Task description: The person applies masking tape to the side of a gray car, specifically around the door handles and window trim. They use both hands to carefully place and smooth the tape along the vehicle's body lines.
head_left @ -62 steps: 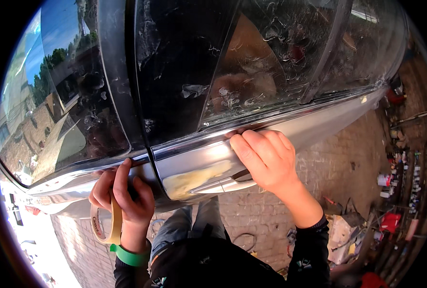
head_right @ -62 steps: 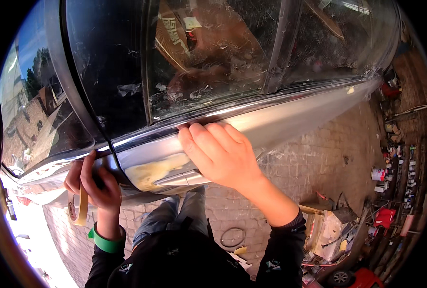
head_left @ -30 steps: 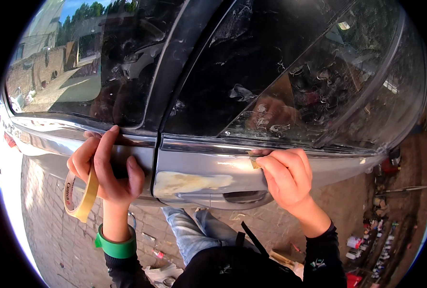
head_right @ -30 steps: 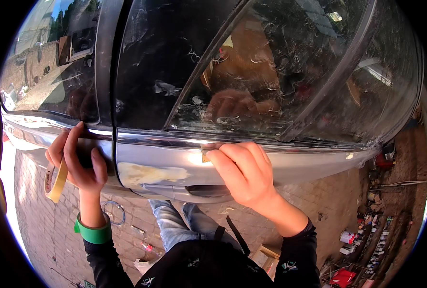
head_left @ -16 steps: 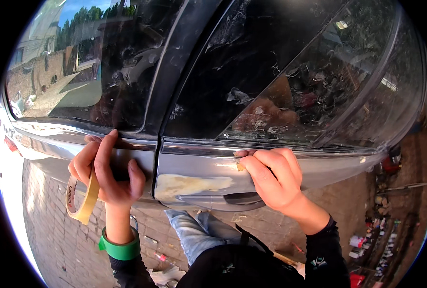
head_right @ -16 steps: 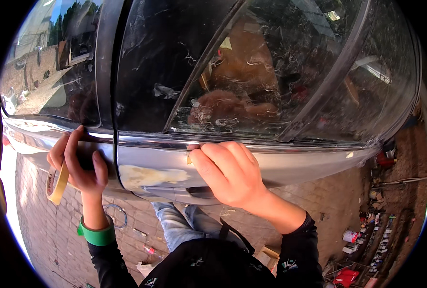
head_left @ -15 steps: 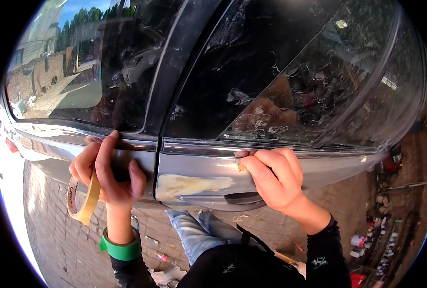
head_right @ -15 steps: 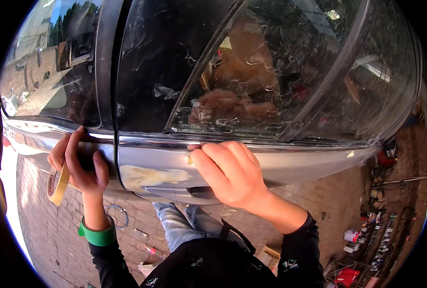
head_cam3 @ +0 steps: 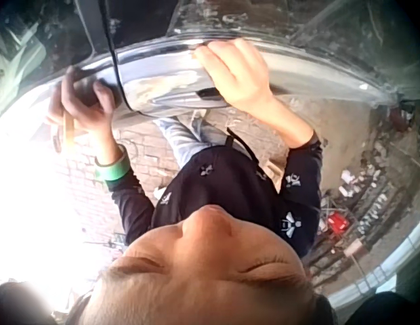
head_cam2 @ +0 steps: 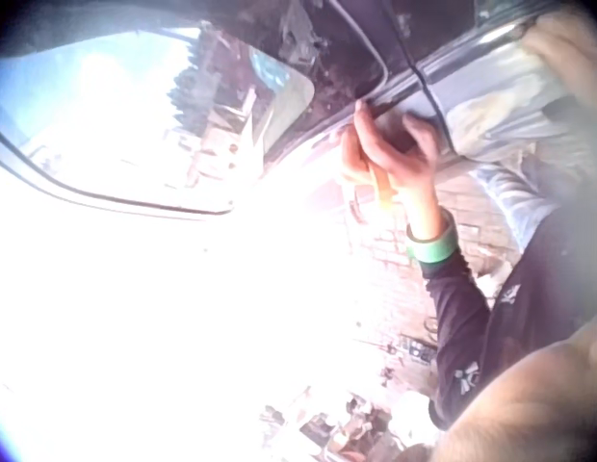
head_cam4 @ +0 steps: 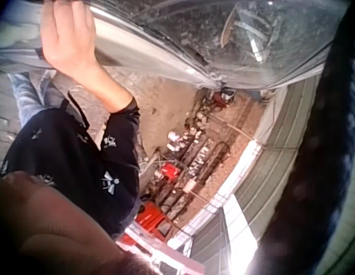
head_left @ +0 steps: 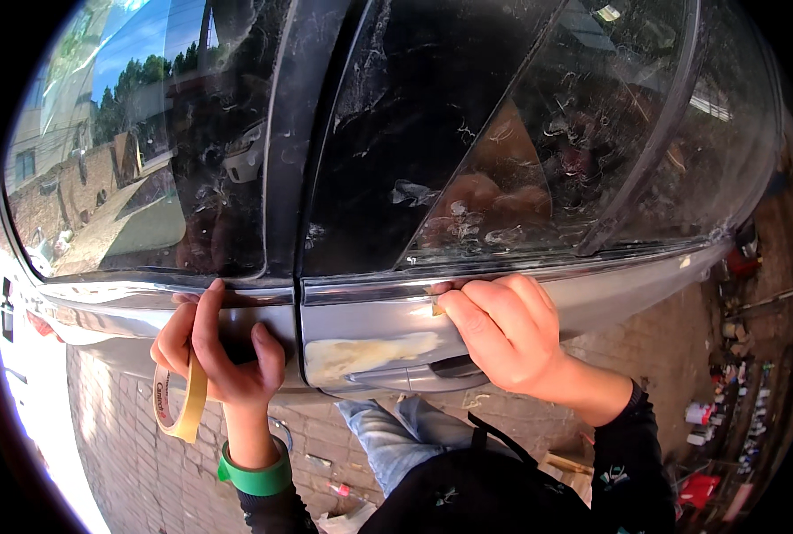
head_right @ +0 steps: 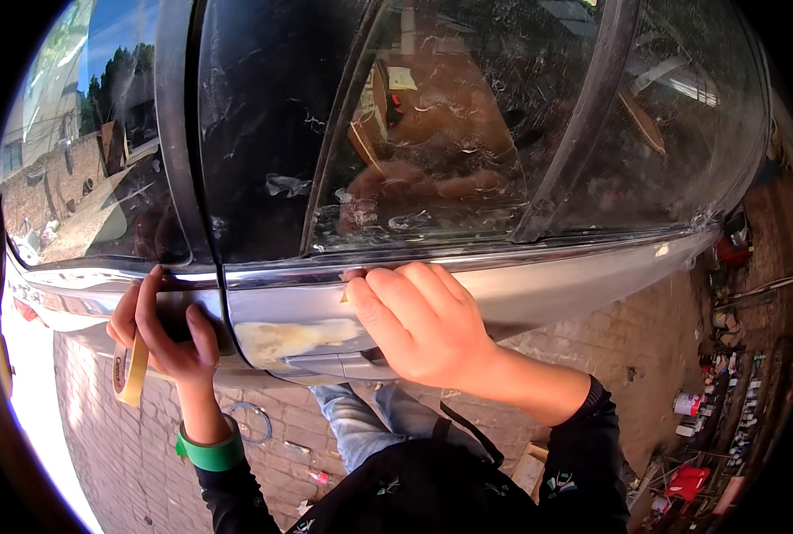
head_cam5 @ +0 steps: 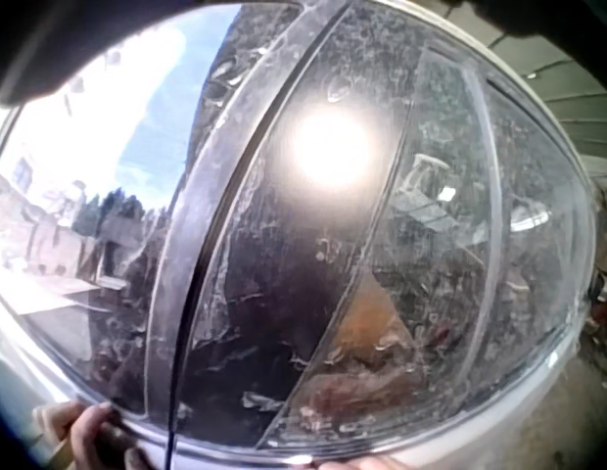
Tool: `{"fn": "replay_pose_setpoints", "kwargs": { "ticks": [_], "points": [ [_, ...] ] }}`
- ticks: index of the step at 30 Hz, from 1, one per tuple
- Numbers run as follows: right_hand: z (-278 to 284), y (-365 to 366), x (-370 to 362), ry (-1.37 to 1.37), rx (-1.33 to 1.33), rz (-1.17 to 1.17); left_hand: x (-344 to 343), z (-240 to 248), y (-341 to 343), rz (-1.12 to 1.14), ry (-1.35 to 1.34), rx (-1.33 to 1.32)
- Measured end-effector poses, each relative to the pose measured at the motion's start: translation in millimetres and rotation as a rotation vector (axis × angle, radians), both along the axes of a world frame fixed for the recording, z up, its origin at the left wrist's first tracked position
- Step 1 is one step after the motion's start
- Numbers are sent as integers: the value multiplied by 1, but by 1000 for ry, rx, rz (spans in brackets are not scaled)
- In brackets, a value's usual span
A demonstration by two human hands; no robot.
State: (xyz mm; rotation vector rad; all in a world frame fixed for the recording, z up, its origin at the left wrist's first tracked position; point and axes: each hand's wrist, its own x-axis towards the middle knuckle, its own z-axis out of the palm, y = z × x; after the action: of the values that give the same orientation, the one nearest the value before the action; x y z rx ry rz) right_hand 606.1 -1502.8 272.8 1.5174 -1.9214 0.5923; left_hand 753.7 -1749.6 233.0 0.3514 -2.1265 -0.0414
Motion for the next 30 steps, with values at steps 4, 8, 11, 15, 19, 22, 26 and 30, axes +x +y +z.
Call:
{"fn": "replay_pose_setpoints", "kwargs": {
  "ticks": [4, 8, 11, 15, 19, 22, 26, 30],
  "points": [
    [1, 4, 2, -6, 29, -27, 0, -2, 0, 0, 22, 6],
    [4, -2, 5, -17, 17, -21, -2, -2, 0, -18, 46, -4],
    [8, -2, 4, -30, 70, -4, -3, -3, 1, -29, 66, 5],
    [5, 6, 6, -24, 90, -51, -2, -1, 2, -13, 47, -31],
    [11, -17, 11, -49, 103, 11, -3, -1, -2, -26, 75, -16],
    [4, 2, 6, 10, 103, -41, -3, -2, -2, -15, 64, -35],
    [6, -12, 13, 26, 102, -60, -2, 0, -1, -19, 55, -24],
    [12, -5, 12, 61, 116, -88, -3, -2, -1, -20, 82, -23]
  ]
}}
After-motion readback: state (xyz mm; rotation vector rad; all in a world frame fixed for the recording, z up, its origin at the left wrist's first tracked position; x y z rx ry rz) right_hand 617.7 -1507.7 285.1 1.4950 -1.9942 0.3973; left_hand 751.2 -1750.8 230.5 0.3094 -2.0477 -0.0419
